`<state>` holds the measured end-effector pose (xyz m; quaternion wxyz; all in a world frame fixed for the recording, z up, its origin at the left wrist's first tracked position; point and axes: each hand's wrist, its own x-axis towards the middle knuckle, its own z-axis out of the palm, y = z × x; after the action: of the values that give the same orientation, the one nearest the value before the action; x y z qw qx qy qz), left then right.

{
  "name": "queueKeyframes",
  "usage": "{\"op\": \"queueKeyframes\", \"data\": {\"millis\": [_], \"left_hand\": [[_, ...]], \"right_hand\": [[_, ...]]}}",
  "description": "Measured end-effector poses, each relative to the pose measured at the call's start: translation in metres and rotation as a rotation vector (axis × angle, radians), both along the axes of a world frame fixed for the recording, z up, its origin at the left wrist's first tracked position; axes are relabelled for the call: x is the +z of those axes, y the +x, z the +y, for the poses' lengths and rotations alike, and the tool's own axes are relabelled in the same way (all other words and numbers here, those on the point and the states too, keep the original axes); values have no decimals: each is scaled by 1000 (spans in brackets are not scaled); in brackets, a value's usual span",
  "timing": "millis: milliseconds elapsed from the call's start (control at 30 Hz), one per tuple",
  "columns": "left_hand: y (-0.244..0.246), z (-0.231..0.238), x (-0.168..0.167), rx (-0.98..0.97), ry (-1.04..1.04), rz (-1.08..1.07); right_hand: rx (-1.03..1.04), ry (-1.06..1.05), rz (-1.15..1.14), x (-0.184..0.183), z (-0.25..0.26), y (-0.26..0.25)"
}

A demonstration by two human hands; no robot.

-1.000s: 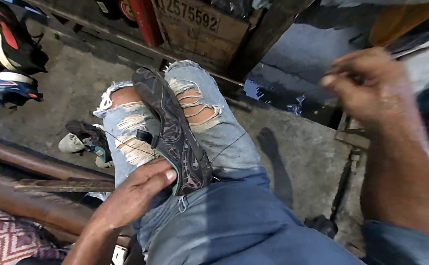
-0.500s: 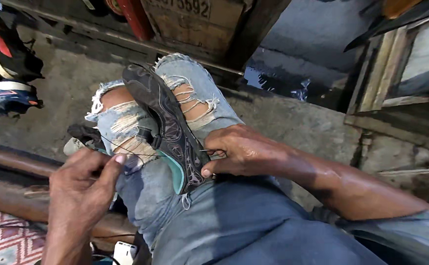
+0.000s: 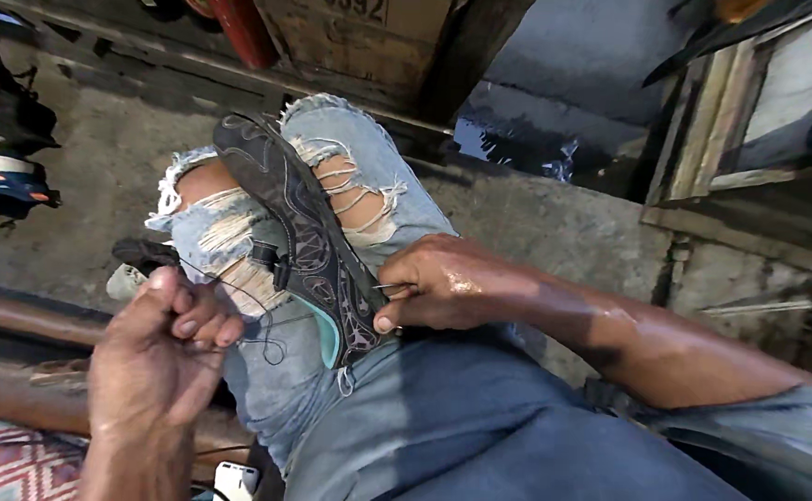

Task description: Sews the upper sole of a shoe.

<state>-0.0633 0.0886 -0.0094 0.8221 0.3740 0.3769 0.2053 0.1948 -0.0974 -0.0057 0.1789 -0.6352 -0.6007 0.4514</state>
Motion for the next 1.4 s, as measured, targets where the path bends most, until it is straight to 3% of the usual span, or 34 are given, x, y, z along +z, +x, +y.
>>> {"op": "queueKeyframes", "data": {"millis": [167, 267, 333, 433, 467, 567, 700, 867, 1400], "left_hand": [[-8, 8, -3, 37, 55, 19], [-17, 13, 5, -78, 137, 27], [-30, 22, 13, -202, 364, 197], [-34, 23, 34, -421, 928, 600], [-29, 16, 40, -456, 1004, 622], [0, -21, 40, -482, 791, 392], [38, -68, 19, -438, 509, 301], [42, -79, 11, -313, 253, 184], [39, -79, 7, -249, 190, 154]], "right_hand": [[12, -77, -14, 5, 7, -1], [3, -122, -28, 10, 7, 0], [-19, -113, -15, 13, 3, 2], [-121, -36, 80, 17, -9, 8], [-166, -7, 122, 18, -14, 9], [-281, 93, 205, 15, -27, 10], [-323, 198, 266, 10, -43, 8], [-231, 316, 174, 6, -50, 5], [-59, 369, -109, 13, -35, 0]]}}
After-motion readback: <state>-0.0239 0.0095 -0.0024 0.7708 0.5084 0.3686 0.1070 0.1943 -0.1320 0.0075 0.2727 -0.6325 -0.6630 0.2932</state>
